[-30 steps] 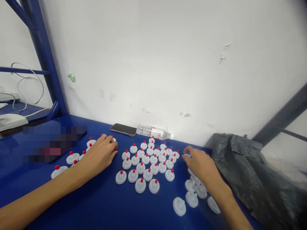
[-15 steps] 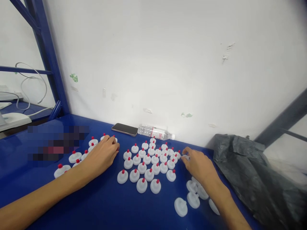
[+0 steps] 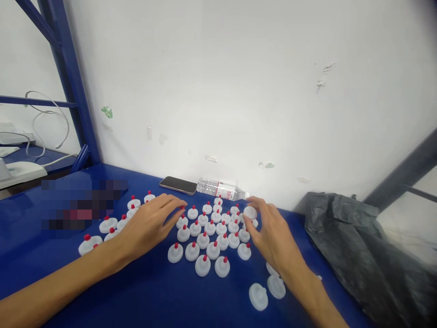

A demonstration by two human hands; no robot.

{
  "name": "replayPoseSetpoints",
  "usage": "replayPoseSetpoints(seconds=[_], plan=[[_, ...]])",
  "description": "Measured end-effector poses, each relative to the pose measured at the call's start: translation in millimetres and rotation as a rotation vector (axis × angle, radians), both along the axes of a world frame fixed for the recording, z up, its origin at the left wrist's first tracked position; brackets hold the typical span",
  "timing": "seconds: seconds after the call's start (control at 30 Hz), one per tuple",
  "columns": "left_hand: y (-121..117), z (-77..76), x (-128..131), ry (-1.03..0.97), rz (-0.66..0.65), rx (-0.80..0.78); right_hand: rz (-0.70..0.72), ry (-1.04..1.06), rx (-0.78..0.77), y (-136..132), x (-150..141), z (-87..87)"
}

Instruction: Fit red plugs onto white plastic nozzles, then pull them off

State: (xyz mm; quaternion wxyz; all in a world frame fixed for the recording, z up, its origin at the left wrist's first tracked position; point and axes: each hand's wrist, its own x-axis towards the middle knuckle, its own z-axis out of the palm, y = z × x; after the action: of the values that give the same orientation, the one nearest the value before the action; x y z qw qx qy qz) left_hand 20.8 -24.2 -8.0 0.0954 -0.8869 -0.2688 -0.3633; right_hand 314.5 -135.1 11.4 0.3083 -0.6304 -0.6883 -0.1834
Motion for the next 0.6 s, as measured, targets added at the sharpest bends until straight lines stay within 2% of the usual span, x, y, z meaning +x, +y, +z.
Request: replayPoseSetpoints(seconds=[0.17,0.27,0.43,0.6], plan=[[-11.2,-5.6,6.5,-0.11,-0.232,0.05,0.317,-0.13,0.003,-10.3,-40.7,1.7],[-19.0,-11.7,8.4,-0.086,-0.319,0.045,0.444,-0.206,0.002,-16.2,-59.1,1.9],[-28.6,-16.2,9.9,-0.025,-0.448,0.036,0.465,-0.219,0.037,-18.9,-68.6,0.0],[-28.9,-15.8,10.6,-0.045,-0.463,0.015,0.451,-0.233,0.047,-18.7,-68.5,0.6]])
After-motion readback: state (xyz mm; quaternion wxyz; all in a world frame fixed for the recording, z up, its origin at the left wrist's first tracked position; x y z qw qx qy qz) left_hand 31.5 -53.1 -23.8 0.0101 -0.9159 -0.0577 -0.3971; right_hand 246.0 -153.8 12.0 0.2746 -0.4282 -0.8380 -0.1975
